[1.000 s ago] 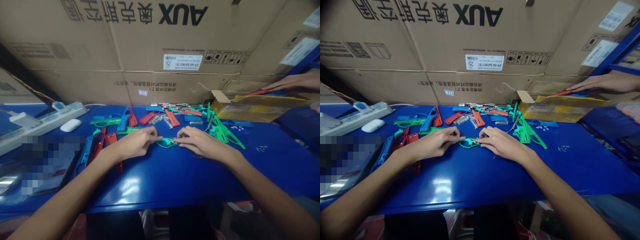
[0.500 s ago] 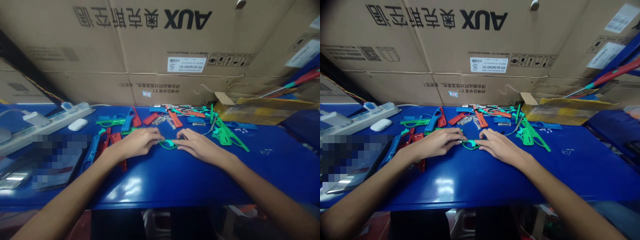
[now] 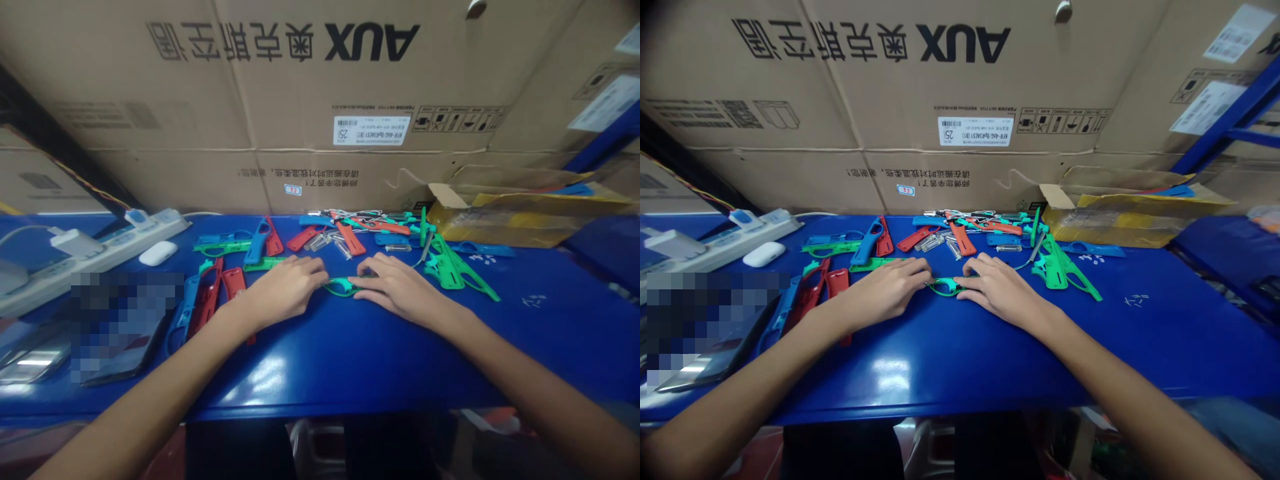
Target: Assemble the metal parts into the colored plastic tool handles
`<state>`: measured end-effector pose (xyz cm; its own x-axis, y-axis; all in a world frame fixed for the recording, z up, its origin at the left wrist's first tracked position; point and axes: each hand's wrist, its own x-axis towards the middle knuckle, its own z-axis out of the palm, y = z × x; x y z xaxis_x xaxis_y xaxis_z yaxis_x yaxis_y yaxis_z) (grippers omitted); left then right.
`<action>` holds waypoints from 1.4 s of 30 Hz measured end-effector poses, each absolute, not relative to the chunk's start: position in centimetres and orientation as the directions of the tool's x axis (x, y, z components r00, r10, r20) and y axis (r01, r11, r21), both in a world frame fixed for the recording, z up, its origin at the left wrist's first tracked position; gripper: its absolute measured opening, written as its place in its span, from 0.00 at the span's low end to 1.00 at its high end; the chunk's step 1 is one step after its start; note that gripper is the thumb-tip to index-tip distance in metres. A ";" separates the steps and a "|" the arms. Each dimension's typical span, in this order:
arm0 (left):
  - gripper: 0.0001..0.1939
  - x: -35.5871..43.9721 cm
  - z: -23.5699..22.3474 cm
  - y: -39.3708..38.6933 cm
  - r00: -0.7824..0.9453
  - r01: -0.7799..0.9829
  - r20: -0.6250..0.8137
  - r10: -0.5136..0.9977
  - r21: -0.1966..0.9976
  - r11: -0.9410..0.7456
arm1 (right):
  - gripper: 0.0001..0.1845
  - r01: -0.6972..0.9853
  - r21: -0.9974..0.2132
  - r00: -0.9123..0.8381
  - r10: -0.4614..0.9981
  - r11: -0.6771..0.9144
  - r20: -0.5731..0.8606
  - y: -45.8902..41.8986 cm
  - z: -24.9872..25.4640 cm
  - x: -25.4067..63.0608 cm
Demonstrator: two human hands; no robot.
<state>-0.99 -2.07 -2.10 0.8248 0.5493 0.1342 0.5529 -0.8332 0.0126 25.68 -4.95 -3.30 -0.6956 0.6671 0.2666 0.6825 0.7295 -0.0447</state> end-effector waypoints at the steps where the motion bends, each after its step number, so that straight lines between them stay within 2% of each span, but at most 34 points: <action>1: 0.14 -0.8 -2.2 -2.1 0.822 0.558 0.133 0.554 0.002 -0.830 | 0.17 0.679 -0.073 -0.691 0.670 0.730 0.270 -4.9 -3.3 25.7; 5: 0.15 -0.6 -2.7 -1.8 0.812 0.562 0.162 0.561 0.047 -0.826 | 0.16 0.682 -0.165 -0.660 0.697 0.713 0.282 -4.4 -3.3 26.1; 12: 0.15 -0.8 -2.8 -1.4 0.808 0.550 0.211 0.550 0.061 -0.833 | 0.17 0.658 -0.162 -0.696 0.677 0.735 0.242 -4.1 -2.7 26.9; 14: 0.15 -0.7 -2.9 -1.4 0.797 0.559 0.234 0.556 0.059 -0.827 | 0.18 0.650 -0.197 -0.693 0.679 0.734 0.241 -4.0 -2.6 27.1; 18: 0.16 -0.7 -3.1 -1.5 0.790 0.566 0.250 0.561 0.058 -0.823 | 0.21 0.654 -0.276 -0.648 0.710 0.704 0.275 -3.4 -2.2 28.1; 21: 0.18 -0.9 -3.1 -1.5 0.789 0.570 0.234 0.568 0.066 -0.819 | 0.19 0.711 -0.254 -0.569 0.749 0.656 0.341 -2.6 -1.1 30.3; 23: 0.19 -1.0 -3.0 -1.5 0.790 0.570 0.225 0.570 0.072 -0.818 | 0.19 0.805 -0.232 -0.433 0.808 0.546 0.399 -2.2 -0.2 32.9; 26: 0.20 -1.1 -2.8 -1.3 0.794 0.558 0.242 0.558 0.078 -0.826 | 0.22 0.960 -0.224 -0.069 0.920 0.166 0.387 -2.1 0.9 37.5; 28: 0.20 -1.1 -2.7 -1.2 0.787 0.556 0.268 0.556 0.080 -0.827 | 0.26 0.971 -0.234 0.110 0.967 -0.055 0.229 -2.2 1.1 40.0; 30: 0.19 -1.1 -2.6 -1.1 0.775 0.561 0.294 0.559 0.086 -0.823 | 0.31 0.958 -0.250 0.152 0.988 -0.139 0.034 -2.3 0.9 41.4; 32: 0.18 -1.1 -2.4 -1.1 0.767 0.562 0.310 0.562 0.098 -0.821 | 0.35 0.956 -0.259 0.116 0.989 -0.135 -0.088 -2.2 0.5 41.4; 36: 0.17 -1.1 -2.4 -0.9 0.764 0.556 0.315 0.563 0.123 -0.822 | 0.35 0.971 -0.222 0.048 0.985 -0.085 -0.168 -1.8 -0.1 39.8; 39: 0.16 -1.2 -2.5 -0.7 0.760 0.555 0.314 0.568 0.140 -0.820 | 0.35 0.951 -0.307 -0.003 0.992 -0.036 -0.126 -1.7 -0.2 39.8; 42: 0.16 -1.3 -2.4 -0.6 0.755 0.559 0.313 0.576 0.153 -0.815 | 0.34 0.935 -0.354 -0.030 1.000 0.031 0.009 -1.4 -0.4 40.6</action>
<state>-1.27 -0.64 -2.44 0.7551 0.5760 0.3131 0.5586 -0.8153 0.1526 40.56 -1.45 -0.41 -0.0298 0.9995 0.0091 0.9347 0.0311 -0.3541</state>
